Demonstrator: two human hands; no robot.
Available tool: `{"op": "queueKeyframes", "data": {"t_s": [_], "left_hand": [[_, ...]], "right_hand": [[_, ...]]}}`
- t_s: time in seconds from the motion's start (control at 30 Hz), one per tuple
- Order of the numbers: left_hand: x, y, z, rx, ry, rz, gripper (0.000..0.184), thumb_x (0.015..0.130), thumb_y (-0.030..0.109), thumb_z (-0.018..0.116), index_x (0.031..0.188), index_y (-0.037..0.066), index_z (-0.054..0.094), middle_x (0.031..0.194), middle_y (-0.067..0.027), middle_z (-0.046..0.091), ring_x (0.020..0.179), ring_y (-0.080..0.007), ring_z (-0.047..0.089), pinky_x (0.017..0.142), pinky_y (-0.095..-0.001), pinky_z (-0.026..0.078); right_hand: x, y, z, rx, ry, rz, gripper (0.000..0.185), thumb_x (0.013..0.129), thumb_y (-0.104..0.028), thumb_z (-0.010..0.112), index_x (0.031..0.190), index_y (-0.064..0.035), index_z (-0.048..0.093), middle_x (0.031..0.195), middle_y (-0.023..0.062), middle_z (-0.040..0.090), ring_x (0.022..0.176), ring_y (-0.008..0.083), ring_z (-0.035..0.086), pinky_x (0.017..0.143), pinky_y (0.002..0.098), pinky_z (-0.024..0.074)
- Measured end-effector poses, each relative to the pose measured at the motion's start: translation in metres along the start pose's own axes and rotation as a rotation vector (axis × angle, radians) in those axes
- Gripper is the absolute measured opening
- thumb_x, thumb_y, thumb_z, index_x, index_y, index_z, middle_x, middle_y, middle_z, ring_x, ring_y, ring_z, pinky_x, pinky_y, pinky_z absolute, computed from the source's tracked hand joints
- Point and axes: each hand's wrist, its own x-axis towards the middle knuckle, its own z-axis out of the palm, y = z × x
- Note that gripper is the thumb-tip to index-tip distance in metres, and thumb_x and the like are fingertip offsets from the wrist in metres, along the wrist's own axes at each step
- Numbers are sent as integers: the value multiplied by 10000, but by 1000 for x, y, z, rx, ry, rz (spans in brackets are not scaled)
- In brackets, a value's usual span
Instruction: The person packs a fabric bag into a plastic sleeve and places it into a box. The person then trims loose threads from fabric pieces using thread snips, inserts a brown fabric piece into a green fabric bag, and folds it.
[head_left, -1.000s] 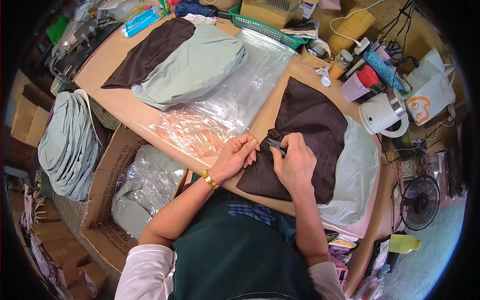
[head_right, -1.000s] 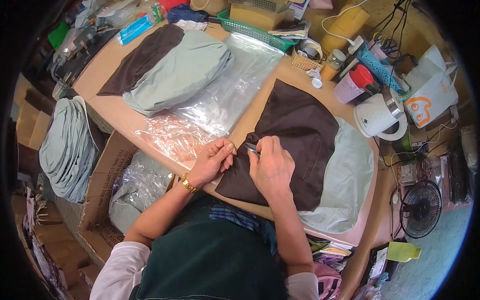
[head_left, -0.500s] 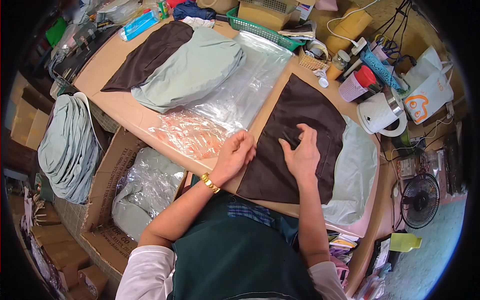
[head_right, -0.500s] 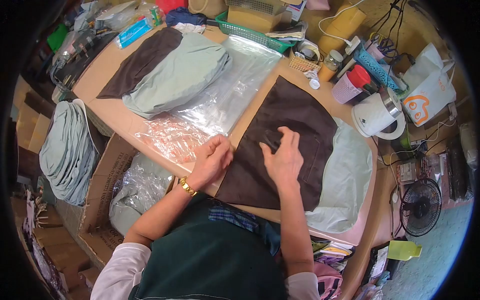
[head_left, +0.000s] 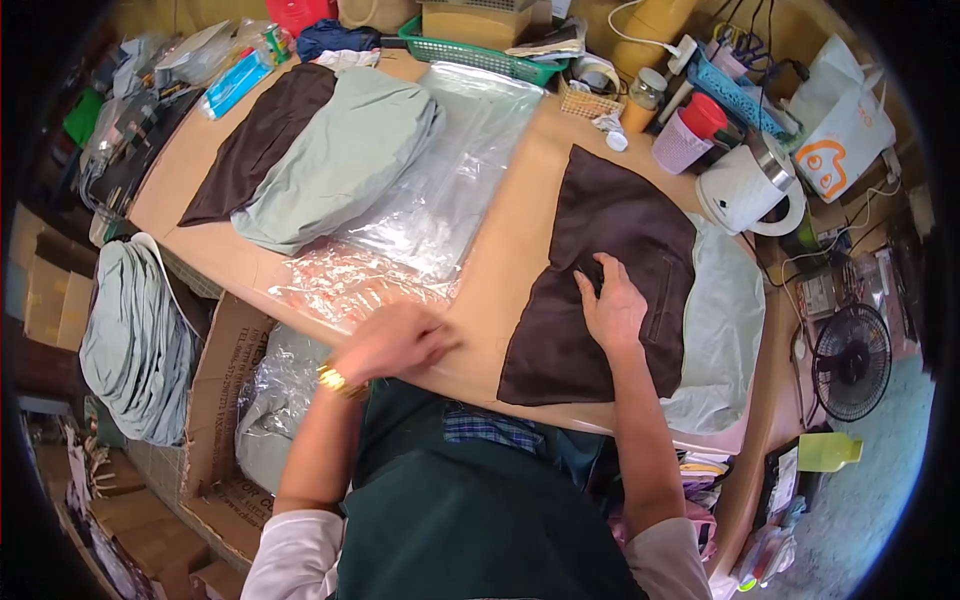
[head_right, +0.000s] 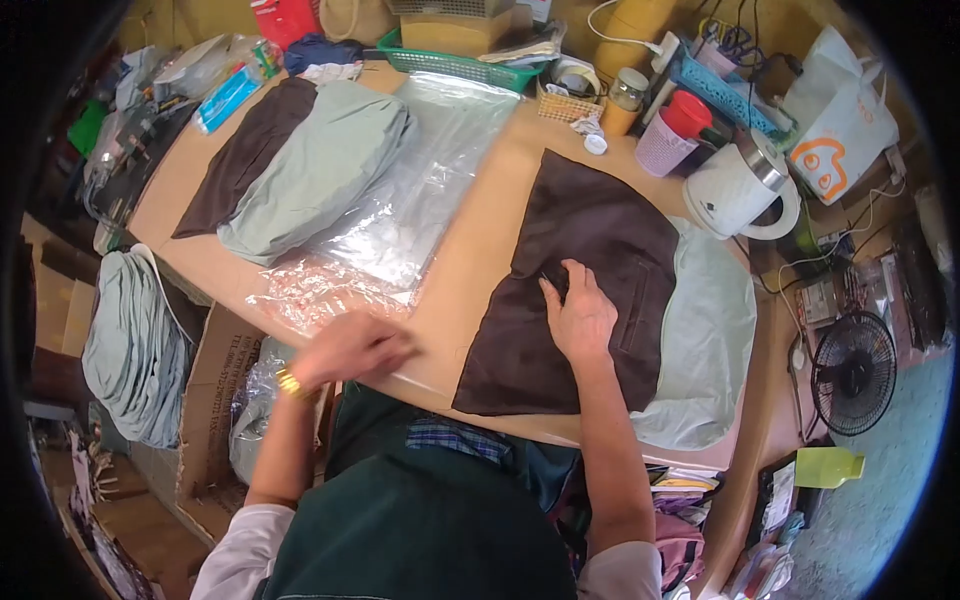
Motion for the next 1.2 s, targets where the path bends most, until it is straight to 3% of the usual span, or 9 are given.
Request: {"op": "queueKeyframes", "data": {"t_s": [0.07, 0.13, 0.23, 0.4, 0.57, 0.63, 0.87, 1.07, 1.2], "left_hand": [[-15, 9, -18, -7, -130, -16, 310, 948, 295, 545, 897, 19, 677, 757, -188, 639, 683, -359, 602, 668, -408, 487], [-11, 16, -27, 148, 171, -33, 311, 954, 277, 535, 871, 15, 681, 729, -175, 639, 689, -334, 620, 668, -401, 493], [39, 39, 9, -47, 639, 242, 433, 964, 298, 508, 1280, 6, 548, 1212, -230, 602, 1145, -377, 565, 976, -433, 437], [67, 28, 74, 557, 382, 290, 685, 949, 448, 504, 1422, -28, 369, 1526, -204, 308, 1421, -339, 278, 1137, -548, 201], [-42, 52, 29, 504, 58, 298, 706, 934, 456, 530, 1419, -31, 370, 1475, -215, 379, 1322, -376, 421, 1078, -480, 341], [-57, 71, -4, 354, -418, -50, 660, 940, 381, 571, 1417, -26, 367, 1405, -228, 460, 1088, -379, 600, 946, -417, 465], [82, 32, 66, -198, 507, 73, 506, 892, 345, 647, 1216, -34, 564, 1148, -265, 613, 1044, -389, 603, 881, -463, 467], [82, 28, 50, -397, 123, -14, 271, 894, 257, 670, 867, -13, 666, 660, -83, 645, 612, -188, 613, 606, -338, 493], [69, 11, 58, -518, 221, -62, 196, 935, 169, 635, 843, -3, 652, 688, -13, 636, 604, -64, 571, 562, -233, 468]], "right_hand": [[1, -4, 0, -9, -1, 17, 383, 874, -286, 679, 1153, -58, 548, 1016, 154, 641, 870, 340, 657, 732, 427, 521], [2, -6, 1, -15, 3, 21, 376, 873, -280, 679, 1149, -60, 549, 1012, 151, 644, 871, 336, 657, 734, 424, 520], [2, -7, 0, 16, -1, 27, 358, 874, -266, 674, 1139, -60, 550, 1007, 145, 646, 879, 333, 656, 743, 421, 519], [0, -3, 1, 27, 23, -6, 344, 873, -252, 673, 1129, -60, 545, 1023, 146, 645, 890, 329, 656, 749, 417, 519], [1, -3, 3, 6, -5, 30, 348, 870, -250, 675, 1131, -63, 540, 1016, 144, 645, 881, 329, 656, 748, 418, 519], [1, -5, 3, -2, -8, 27, 349, 869, -249, 676, 1131, -64, 538, 1014, 143, 644, 874, 330, 656, 746, 418, 519], [-4, -15, 5, 85, 19, -32, 326, 853, -237, 697, 1086, -59, 554, 984, 142, 653, 845, 326, 657, 731, 412, 518], [-4, -11, 5, 143, 14, 10, 307, 853, -241, 704, 1061, -61, 567, 975, 138, 668, 812, 310, 664, 694, 394, 515], [-3, -10, 5, 156, -17, 34, 320, 855, -252, 697, 1069, -58, 561, 988, 147, 665, 861, 330, 656, 731, 411, 515]]}}
